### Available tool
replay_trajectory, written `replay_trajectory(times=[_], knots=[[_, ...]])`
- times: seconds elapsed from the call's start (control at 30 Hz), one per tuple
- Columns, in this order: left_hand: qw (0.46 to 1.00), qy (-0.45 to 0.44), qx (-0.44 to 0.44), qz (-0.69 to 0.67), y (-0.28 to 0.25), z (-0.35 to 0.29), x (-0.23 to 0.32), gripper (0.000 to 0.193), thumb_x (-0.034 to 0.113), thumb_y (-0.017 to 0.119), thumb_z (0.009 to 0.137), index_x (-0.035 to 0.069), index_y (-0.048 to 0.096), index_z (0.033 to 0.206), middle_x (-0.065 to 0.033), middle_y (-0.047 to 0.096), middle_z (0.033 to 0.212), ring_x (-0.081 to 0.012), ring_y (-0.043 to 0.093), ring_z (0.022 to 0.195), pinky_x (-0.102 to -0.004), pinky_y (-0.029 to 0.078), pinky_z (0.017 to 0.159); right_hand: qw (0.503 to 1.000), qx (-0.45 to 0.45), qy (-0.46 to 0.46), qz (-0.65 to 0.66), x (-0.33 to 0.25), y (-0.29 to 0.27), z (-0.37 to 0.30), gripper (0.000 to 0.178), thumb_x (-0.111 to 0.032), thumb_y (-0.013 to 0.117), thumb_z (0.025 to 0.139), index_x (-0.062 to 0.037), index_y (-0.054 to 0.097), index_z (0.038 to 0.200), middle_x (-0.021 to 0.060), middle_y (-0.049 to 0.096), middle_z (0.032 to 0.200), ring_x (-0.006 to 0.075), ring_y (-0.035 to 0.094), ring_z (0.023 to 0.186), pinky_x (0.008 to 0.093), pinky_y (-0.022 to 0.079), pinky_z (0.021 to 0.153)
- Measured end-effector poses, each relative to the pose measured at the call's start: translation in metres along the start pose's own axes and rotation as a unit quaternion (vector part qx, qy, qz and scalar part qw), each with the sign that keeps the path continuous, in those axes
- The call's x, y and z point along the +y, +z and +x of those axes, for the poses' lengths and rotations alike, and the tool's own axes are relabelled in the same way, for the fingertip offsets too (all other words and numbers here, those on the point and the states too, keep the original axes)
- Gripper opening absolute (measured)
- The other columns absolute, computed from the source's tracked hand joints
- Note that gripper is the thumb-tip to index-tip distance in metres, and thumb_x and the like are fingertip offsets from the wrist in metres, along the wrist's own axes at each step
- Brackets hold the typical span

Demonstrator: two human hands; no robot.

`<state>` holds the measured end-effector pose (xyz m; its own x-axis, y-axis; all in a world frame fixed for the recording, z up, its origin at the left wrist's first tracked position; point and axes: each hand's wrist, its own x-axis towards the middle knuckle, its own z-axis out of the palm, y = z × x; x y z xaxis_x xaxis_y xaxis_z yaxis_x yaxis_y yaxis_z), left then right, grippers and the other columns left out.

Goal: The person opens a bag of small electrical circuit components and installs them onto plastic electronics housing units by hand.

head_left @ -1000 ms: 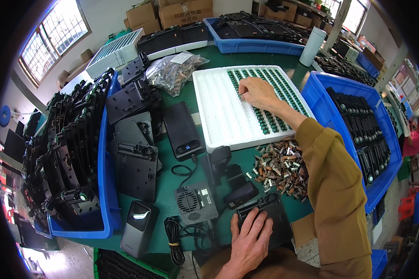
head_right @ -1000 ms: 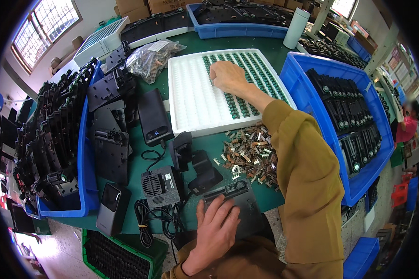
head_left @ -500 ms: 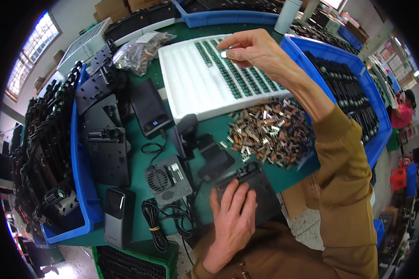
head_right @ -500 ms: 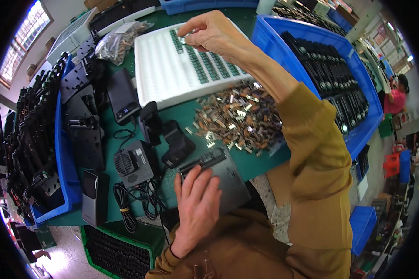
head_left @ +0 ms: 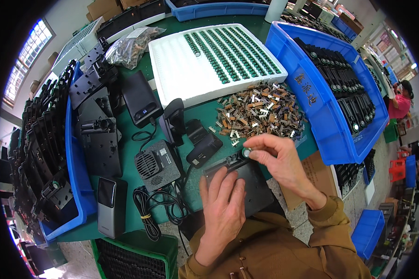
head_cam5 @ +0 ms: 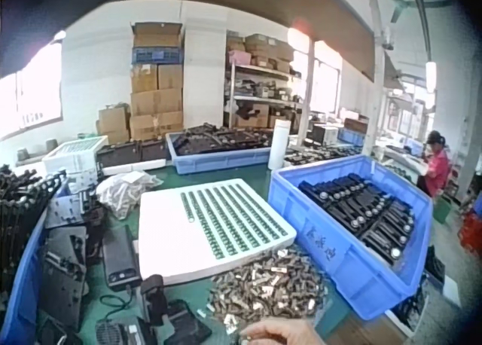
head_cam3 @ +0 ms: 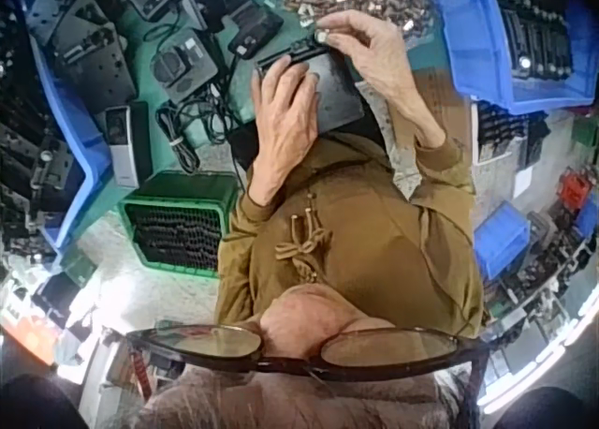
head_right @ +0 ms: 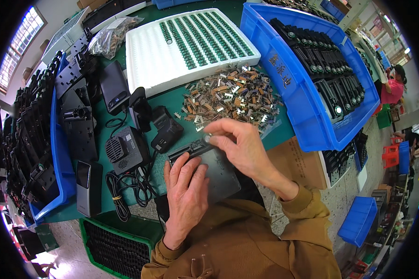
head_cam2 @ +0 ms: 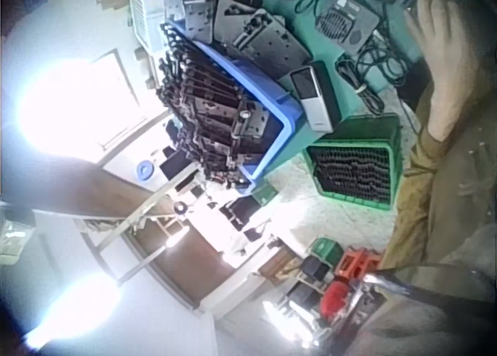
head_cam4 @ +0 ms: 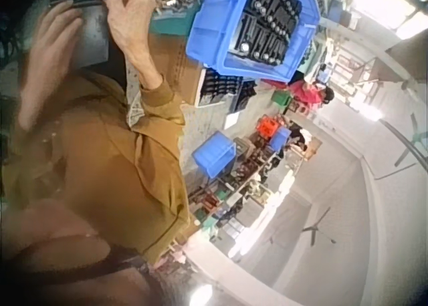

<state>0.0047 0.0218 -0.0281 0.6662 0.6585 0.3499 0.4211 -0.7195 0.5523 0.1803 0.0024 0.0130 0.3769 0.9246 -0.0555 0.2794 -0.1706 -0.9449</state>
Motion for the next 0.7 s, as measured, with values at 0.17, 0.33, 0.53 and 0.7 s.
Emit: replay_trajectory(times=[0.17,0.33,0.53,0.7], knots=[[1.0,-0.003,0.005,0.001,0.0,0.0,-0.002,0.031,0.002,0.068,0.073,0.003,0.063,0.104,-0.0096,0.055,0.119,-0.0307,0.045,0.124,-0.0579,0.029,0.106,0.995,0.069,-0.072,-0.013,0.02,0.016,-0.005,0.015,-0.002,0.065,0.084,-0.0013,0.066,0.098,0.0072,0.063,0.083,0.0153,0.062,0.073,0.0268,0.048,0.064],[1.0,-0.002,0.008,0.001,0.0,0.001,-0.002,0.031,0.002,0.068,0.073,0.002,0.062,0.104,-0.0102,0.056,0.118,-0.0312,0.046,0.122,-0.0589,0.03,0.105,0.99,0.077,-0.078,-0.087,0.016,0.016,-0.007,0.017,-0.001,0.069,0.08,-0.003,0.066,0.096,0.0069,0.058,0.084,0.016,0.059,0.072,0.0282,0.047,0.06],[1.0,-0.001,0.011,-0.001,0.001,0.001,-0.002,0.031,0.001,0.068,0.073,0.002,0.062,0.103,-0.0104,0.056,0.118,-0.0317,0.047,0.121,-0.0592,0.031,0.104,0.986,0.075,-0.073,-0.128,0.015,0.016,-0.008,0.02,0.001,0.07,0.078,-0.0039,0.066,0.097,0.0078,0.058,0.085,0.0203,0.059,0.073,0.0311,0.048,0.062],[1.0,0.006,0.011,0.009,0.0,0.002,-0.002,0.025,0.006,0.065,0.079,0.001,0.063,0.103,-0.012,0.056,0.117,-0.0317,0.049,0.119,-0.0615,0.032,0.099,0.967,0.062,-0.158,-0.189,0.019,0.011,-0.005,0.022,0.003,0.069,0.075,-0.0037,0.066,0.096,0.0087,0.057,0.084,0.025,0.059,0.075,0.0334,0.048,0.064]])
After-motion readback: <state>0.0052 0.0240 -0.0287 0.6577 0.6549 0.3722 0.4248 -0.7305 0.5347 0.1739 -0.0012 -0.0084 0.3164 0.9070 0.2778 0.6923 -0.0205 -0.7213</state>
